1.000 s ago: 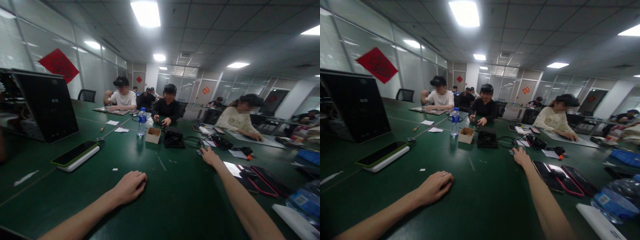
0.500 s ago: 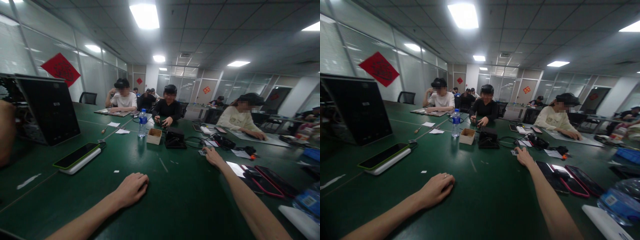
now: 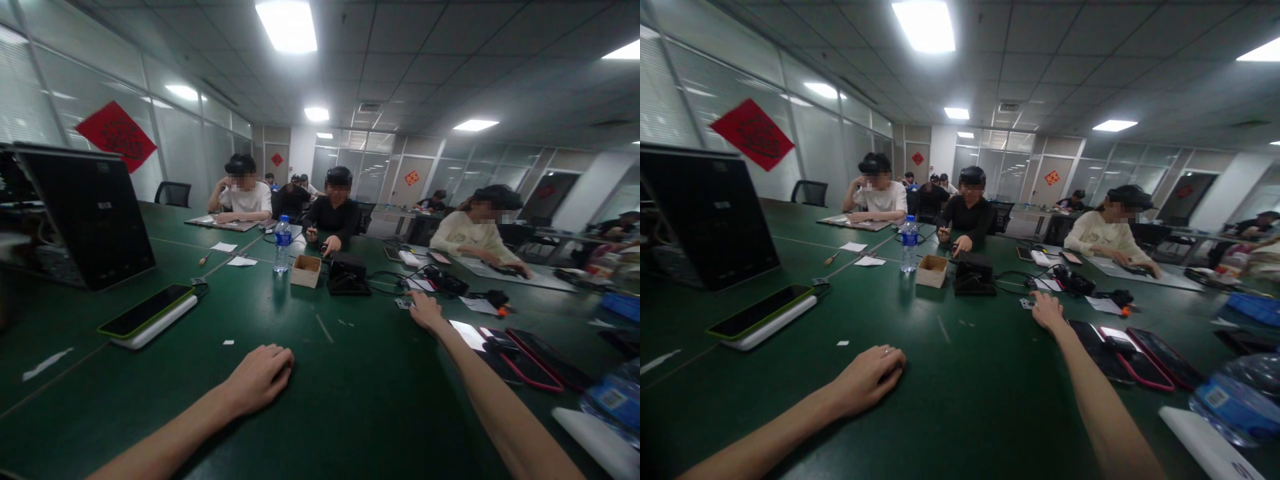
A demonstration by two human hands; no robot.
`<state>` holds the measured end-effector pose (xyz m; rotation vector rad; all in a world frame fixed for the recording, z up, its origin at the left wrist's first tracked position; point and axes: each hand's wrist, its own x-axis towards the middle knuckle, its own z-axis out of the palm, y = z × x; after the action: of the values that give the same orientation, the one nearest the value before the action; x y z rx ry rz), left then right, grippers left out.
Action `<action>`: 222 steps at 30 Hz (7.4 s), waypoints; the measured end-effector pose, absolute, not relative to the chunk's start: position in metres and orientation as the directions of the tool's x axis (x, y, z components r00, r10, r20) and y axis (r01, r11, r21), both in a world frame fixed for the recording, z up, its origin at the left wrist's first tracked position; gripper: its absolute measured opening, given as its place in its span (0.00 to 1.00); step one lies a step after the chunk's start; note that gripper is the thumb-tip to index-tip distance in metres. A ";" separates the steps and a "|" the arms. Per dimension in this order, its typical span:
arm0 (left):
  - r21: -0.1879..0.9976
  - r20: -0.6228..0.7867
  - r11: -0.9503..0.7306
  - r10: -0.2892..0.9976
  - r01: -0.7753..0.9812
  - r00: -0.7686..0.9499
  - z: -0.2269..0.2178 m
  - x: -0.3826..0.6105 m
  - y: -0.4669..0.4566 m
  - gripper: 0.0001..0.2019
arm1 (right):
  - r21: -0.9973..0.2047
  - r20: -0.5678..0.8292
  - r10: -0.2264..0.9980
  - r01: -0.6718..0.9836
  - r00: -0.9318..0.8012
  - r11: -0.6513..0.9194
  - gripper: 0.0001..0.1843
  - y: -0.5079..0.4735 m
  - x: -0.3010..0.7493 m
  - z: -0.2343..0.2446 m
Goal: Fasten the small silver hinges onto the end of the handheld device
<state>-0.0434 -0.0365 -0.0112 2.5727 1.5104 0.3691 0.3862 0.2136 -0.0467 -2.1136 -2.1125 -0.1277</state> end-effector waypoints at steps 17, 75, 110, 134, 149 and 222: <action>0.260 0.162 -0.505 0.863 0.823 0.478 -0.013 -0.045 -0.036 0.07 | 0.030 0.077 0.997 1.000 -0.007 0.005 0.20 0.228 0.387 -0.050; 0.268 0.156 -0.501 0.866 0.823 0.476 -0.008 -0.043 -0.037 0.08 | -0.015 0.108 0.994 1.000 0.017 -0.016 0.20 0.219 0.383 -0.045; 0.273 0.153 -0.492 0.871 0.827 0.467 -0.011 -0.044 -0.038 0.07 | -0.020 0.108 0.994 1.000 0.009 -0.006 0.19 0.224 0.385 -0.051; 0.239 0.149 -0.487 0.873 0.840 0.464 -0.013 -0.044 -0.036 0.06 | -0.035 0.070 0.998 0.999 0.001 0.001 0.20 0.219 0.383 -0.045; 0.267 0.160 -0.498 0.867 0.825 0.472 -0.016 -0.045 -0.035 0.07 | -0.107 0.190 0.971 0.986 0.149 -0.130 0.32 0.220 0.381 -0.052; 0.267 0.168 -0.509 0.860 0.818 0.481 -0.016 -0.042 -0.030 0.07 | -0.315 0.045 0.928 0.887 0.369 -0.338 0.39 0.215 0.392 -0.051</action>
<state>-0.0425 -0.0303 -0.0157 2.5714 1.4684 0.4221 0.3915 0.2152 -0.0511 -2.3478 -1.6050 0.2056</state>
